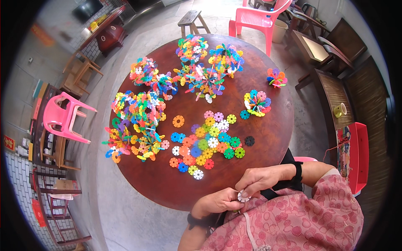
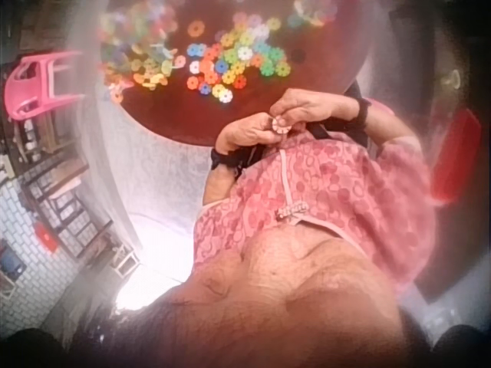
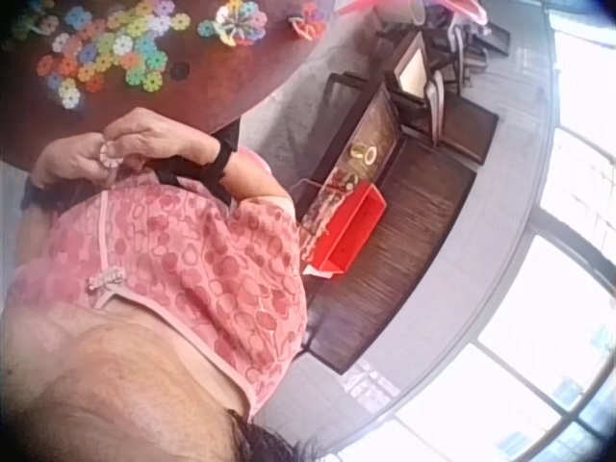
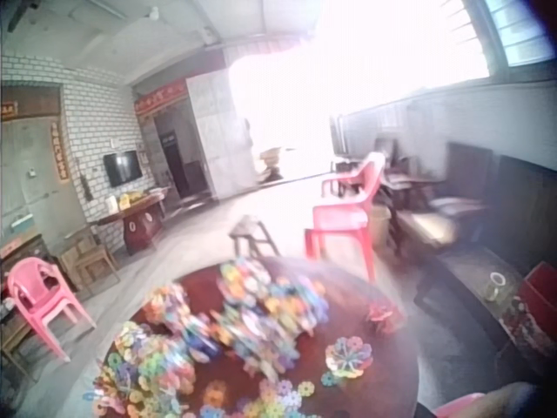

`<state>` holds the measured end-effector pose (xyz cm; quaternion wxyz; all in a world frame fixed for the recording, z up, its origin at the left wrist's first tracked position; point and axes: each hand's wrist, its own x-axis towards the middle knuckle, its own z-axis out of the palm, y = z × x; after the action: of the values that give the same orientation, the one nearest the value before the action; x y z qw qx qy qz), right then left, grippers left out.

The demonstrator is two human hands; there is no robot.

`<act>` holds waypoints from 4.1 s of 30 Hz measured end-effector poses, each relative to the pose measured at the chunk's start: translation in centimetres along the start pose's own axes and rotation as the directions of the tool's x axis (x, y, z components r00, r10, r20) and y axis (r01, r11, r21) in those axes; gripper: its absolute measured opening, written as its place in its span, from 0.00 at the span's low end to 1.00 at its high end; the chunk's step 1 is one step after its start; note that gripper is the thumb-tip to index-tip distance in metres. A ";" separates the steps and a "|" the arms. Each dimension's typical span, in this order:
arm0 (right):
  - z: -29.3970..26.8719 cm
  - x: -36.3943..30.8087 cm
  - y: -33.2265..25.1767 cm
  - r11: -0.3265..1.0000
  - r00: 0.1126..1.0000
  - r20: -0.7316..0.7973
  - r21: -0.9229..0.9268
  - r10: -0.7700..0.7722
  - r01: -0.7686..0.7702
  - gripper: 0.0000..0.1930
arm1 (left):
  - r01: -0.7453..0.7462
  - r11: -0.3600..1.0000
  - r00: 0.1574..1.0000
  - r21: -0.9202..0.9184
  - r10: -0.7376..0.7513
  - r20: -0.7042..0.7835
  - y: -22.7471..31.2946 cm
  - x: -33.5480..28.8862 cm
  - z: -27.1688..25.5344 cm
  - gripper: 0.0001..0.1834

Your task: Assembling interlocking plastic gear-shaped toy pieces into 3D structures on a table.

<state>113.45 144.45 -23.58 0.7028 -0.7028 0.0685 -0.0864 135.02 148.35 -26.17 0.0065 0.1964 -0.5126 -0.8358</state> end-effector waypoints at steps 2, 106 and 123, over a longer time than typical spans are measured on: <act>-0.2 -0.3 -1.5 0.959 0.981 -0.139 0.267 0.137 -0.096 0.14 | 0.032 0.997 0.999 -0.068 -0.029 0.039 1.7 -0.4 0.0 0.08; 0.1 0.0 0.4 0.918 0.958 -0.279 -0.393 -0.065 -0.052 0.11 | -0.168 0.986 0.904 0.001 0.154 -0.398 1.6 1.2 0.8 0.38; -2.3 -1.2 -2.3 0.974 0.922 -0.376 -0.163 0.087 -0.158 0.12 | -0.099 0.991 0.925 -0.094 0.057 -0.376 3.6 -1.3 -0.1 0.32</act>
<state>111.78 142.51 -21.35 0.6112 -0.7325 0.2505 -0.1648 135.57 146.82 -22.68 0.1479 0.3301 -0.4620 -0.8098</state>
